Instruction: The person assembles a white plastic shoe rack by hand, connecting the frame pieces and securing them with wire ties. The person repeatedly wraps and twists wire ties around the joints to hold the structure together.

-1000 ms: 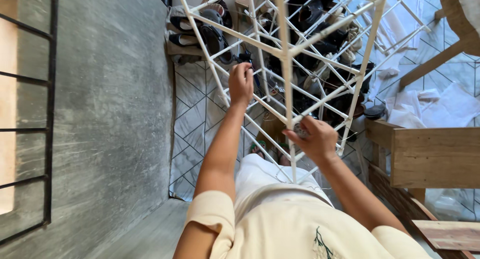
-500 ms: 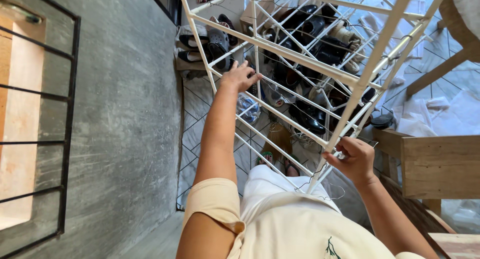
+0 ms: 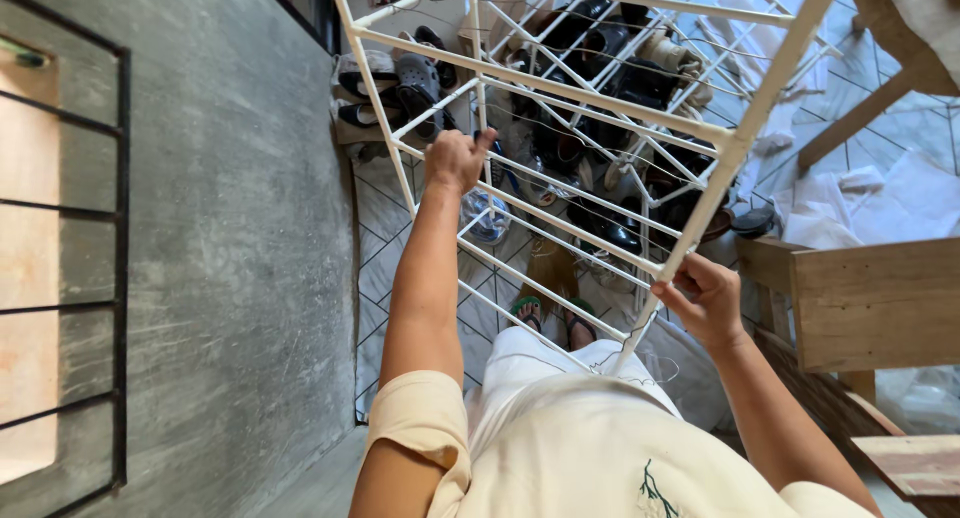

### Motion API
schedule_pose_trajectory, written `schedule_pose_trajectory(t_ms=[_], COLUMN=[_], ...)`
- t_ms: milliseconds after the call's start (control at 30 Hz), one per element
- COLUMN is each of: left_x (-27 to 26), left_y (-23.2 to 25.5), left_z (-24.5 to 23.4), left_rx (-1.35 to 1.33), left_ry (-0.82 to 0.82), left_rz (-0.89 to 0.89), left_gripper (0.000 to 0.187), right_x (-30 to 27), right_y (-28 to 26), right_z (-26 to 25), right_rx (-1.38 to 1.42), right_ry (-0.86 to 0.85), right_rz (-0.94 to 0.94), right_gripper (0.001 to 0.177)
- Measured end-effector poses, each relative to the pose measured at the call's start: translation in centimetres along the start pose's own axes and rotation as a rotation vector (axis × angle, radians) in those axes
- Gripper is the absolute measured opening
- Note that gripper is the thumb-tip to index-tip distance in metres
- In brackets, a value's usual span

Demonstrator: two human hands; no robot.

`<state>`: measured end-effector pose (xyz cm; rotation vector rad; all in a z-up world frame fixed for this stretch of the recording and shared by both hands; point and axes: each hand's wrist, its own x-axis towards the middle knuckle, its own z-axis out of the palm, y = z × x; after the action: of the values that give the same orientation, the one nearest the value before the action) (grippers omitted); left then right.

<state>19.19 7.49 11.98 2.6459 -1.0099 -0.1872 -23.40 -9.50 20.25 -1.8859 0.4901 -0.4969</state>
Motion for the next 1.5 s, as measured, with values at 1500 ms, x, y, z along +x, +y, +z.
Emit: schedule_pose_trajectory(t_ms=[1500], left_x=[5.7], left_y=[1.2], left_z=[-11.9], left_rx=[0.026], left_ry=[-0.123], left_rz=[-0.641], left_gripper=[0.047], right_x=[3.9], right_y=[11.7], right_z=[-0.4], right_rx=[-0.235], right_ry=[0.538], right_rz=[0.140], right_gripper=[0.072])
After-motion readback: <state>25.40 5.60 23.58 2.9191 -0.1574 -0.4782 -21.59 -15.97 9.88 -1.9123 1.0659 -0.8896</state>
